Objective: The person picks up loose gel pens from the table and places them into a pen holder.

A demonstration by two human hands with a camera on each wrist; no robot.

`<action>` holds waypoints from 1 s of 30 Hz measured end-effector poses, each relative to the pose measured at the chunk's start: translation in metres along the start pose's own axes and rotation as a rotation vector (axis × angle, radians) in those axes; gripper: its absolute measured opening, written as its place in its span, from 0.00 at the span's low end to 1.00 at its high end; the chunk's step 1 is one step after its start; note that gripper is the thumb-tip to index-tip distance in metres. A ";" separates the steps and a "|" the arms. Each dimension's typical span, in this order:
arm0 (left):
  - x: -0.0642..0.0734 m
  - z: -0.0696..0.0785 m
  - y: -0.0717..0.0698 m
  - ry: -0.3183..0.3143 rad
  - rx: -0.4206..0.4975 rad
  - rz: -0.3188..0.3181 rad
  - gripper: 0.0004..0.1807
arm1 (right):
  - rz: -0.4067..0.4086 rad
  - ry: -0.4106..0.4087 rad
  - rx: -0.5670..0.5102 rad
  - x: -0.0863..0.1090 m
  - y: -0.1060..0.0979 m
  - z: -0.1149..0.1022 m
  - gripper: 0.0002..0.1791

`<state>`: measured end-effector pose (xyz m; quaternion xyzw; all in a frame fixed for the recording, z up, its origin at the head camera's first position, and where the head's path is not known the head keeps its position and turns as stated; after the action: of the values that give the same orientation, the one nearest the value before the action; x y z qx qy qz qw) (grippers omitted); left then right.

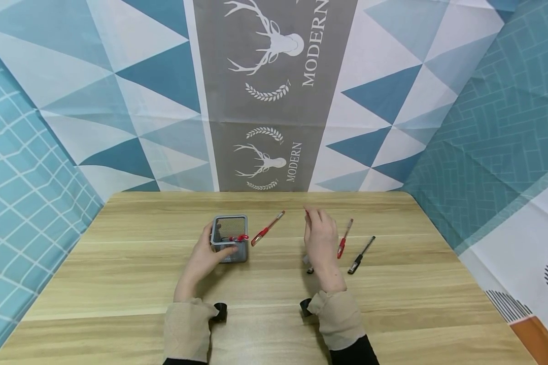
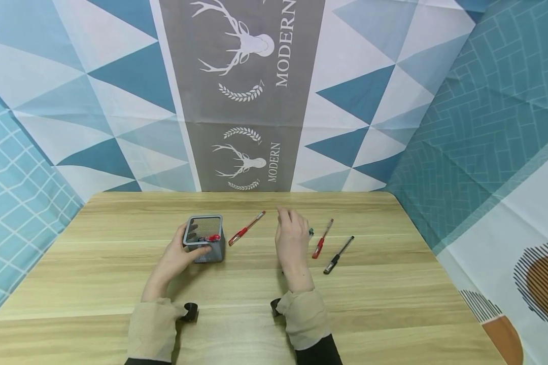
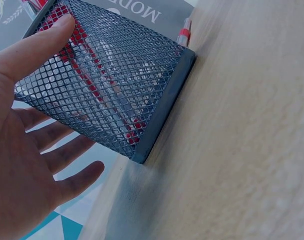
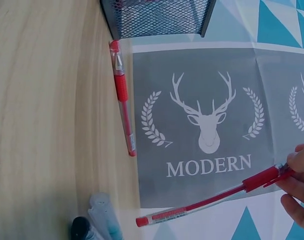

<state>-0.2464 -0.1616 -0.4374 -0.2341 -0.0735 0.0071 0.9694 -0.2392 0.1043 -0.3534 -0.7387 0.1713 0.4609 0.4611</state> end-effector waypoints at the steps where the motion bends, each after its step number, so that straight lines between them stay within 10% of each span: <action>1: 0.000 0.000 0.000 0.000 0.001 -0.001 0.53 | 0.004 0.000 -0.010 0.000 -0.001 -0.001 0.11; 30: -0.001 0.000 0.000 -0.013 -0.012 0.003 0.54 | 0.152 -0.035 -0.143 -0.006 -0.015 -0.013 0.13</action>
<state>-0.2471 -0.1621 -0.4378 -0.2401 -0.0797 0.0095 0.9674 -0.2253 0.1000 -0.3385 -0.7464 0.1854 0.5184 0.3739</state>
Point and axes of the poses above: each hand's wrist, its own x-axis away from the middle knuckle, its own y-axis out of the palm, z = x × y, the point moved 5 cm from there along -x, towards the middle knuckle, and after that the axes turned 11 degrees about -y, right-handed, at the moved point
